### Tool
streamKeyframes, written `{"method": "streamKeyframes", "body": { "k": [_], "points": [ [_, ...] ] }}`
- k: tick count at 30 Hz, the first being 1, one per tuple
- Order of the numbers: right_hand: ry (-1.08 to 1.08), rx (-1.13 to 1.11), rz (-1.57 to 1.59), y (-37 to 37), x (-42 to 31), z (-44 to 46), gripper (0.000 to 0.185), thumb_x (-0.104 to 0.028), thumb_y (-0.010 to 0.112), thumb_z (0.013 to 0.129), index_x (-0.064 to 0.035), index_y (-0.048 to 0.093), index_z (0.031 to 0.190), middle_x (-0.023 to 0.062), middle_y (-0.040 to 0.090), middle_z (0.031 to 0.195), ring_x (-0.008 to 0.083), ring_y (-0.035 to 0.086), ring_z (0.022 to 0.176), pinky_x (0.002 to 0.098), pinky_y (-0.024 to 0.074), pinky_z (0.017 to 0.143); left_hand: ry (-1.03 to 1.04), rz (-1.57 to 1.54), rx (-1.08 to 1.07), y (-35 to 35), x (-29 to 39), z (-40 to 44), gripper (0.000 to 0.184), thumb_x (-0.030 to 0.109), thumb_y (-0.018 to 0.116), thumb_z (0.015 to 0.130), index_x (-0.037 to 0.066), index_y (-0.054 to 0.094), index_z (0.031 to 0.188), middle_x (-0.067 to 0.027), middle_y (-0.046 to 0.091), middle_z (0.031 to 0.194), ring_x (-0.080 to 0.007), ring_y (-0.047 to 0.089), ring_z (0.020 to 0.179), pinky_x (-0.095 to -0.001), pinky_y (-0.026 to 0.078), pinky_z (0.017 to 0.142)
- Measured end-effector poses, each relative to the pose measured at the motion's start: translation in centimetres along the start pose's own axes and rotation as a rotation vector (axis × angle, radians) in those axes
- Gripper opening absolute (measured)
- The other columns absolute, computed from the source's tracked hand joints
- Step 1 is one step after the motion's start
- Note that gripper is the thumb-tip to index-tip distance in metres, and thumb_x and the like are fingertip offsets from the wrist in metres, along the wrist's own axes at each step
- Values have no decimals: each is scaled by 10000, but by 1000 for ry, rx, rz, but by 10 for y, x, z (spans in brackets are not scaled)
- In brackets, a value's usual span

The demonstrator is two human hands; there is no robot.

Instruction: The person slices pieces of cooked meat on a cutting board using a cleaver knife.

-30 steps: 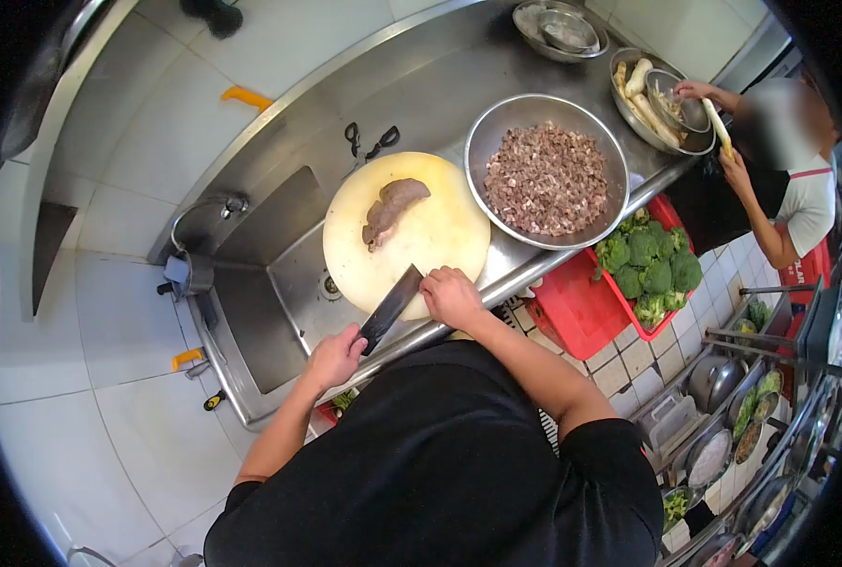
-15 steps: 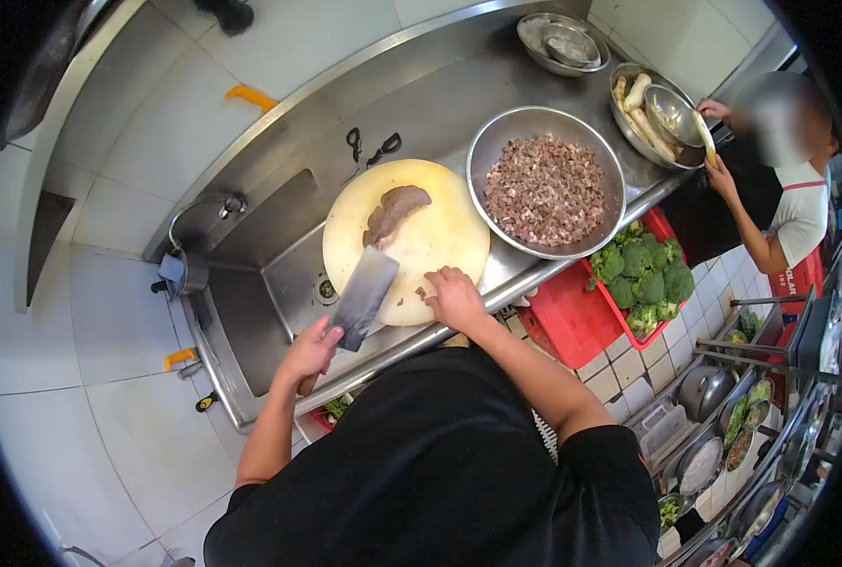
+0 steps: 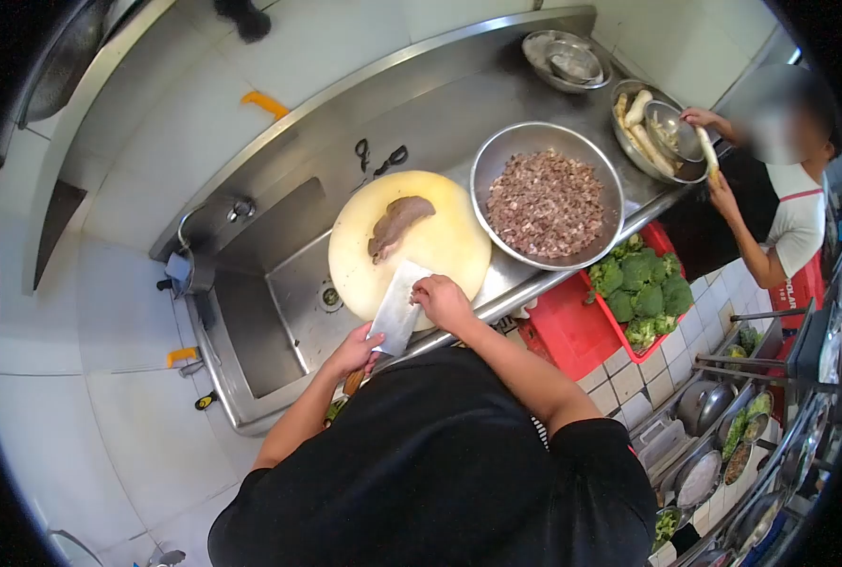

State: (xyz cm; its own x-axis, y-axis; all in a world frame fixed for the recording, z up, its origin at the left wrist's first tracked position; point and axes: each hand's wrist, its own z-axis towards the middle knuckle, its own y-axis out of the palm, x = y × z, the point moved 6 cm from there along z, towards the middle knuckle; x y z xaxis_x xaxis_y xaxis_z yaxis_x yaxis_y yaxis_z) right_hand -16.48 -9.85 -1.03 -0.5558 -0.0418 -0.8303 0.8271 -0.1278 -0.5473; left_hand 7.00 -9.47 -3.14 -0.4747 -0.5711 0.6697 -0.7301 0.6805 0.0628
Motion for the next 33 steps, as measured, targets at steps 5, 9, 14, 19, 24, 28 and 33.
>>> {"method": "streamKeyframes", "body": {
  "k": [5, 9, 14, 19, 24, 28, 33],
  "points": [
    [-38, 265, -127, -85, -14, 18, 168, -133, 718, 861, -32, 739, 993, 173, 702, 933, 378, 670, 913, 472, 537, 851, 127, 119, -65, 43, 89, 25, 284, 236, 514, 1091, 115, 529, 1349, 0, 484, 647, -114, 467, 445, -303, 444, 403],
    [-109, 509, -242, -172, -52, 29, 234, -139, 705, 875, -55, 686, 1092, 156, 657, 976, 372, 649, 923, 476, 528, 815, 351, 326, -11, 81, 190, 14, 253, 221, 516, 1080, 89, 565, 1291, -14, 510, 634, -129, 507, 454, -330, 457, 431],
    [-44, 626, -508, -221, 5, 42, 244, -130, 666, 889, -70, 677, 1125, 188, 628, 1117, 383, 637, 998, 498, 513, 859, 671, 617, 223, 99, 261, 11, 218, 234, 543, 1064, 84, 583, 1217, -30, 541, 647, -121, 538, 487, -320, 476, 454],
    [375, 455, -860, -258, 78, 9, 382, -238, 618, 919, -71, 678, 1258, 231, 625, 1330, 386, 614, 1180, 608, 400, 1039, 715, 342, 457, 39, 249, -21, 237, 269, 573, 1051, 45, 586, 1129, -116, 619, 740, -216, 620, 662, -389, 495, 637],
    [104, 283, -713, -255, 53, 28, 427, -213, 657, 888, -66, 651, 1289, 209, 687, 1202, 383, 624, 1155, 537, 473, 1002, 439, 358, 731, -49, 174, -58, 266, 270, 554, 1045, 40, 582, 1175, -186, 715, 905, -323, 698, 793, -453, 541, 728],
    [-167, -26, -589, -187, -9, 90, 529, -136, 669, 839, -50, 588, 1355, 208, 672, 1230, 381, 620, 1174, 511, 475, 1041, 183, 541, 758, -98, 64, -17, 299, 269, 532, 1033, 24, 573, 1198, -303, 706, 1032, -491, 672, 998, -548, 525, 862],
    [-435, -370, -792, -40, -37, 155, 613, -134, 671, 826, -89, 551, 1425, 159, 550, 1458, 363, 516, 1358, 478, 439, 1114, 97, 424, 676, -88, 47, -25, 279, 244, 510, 1051, 32, 534, 1232, -167, 656, 771, -267, 646, 522, -435, 539, 484]
  ]
}}
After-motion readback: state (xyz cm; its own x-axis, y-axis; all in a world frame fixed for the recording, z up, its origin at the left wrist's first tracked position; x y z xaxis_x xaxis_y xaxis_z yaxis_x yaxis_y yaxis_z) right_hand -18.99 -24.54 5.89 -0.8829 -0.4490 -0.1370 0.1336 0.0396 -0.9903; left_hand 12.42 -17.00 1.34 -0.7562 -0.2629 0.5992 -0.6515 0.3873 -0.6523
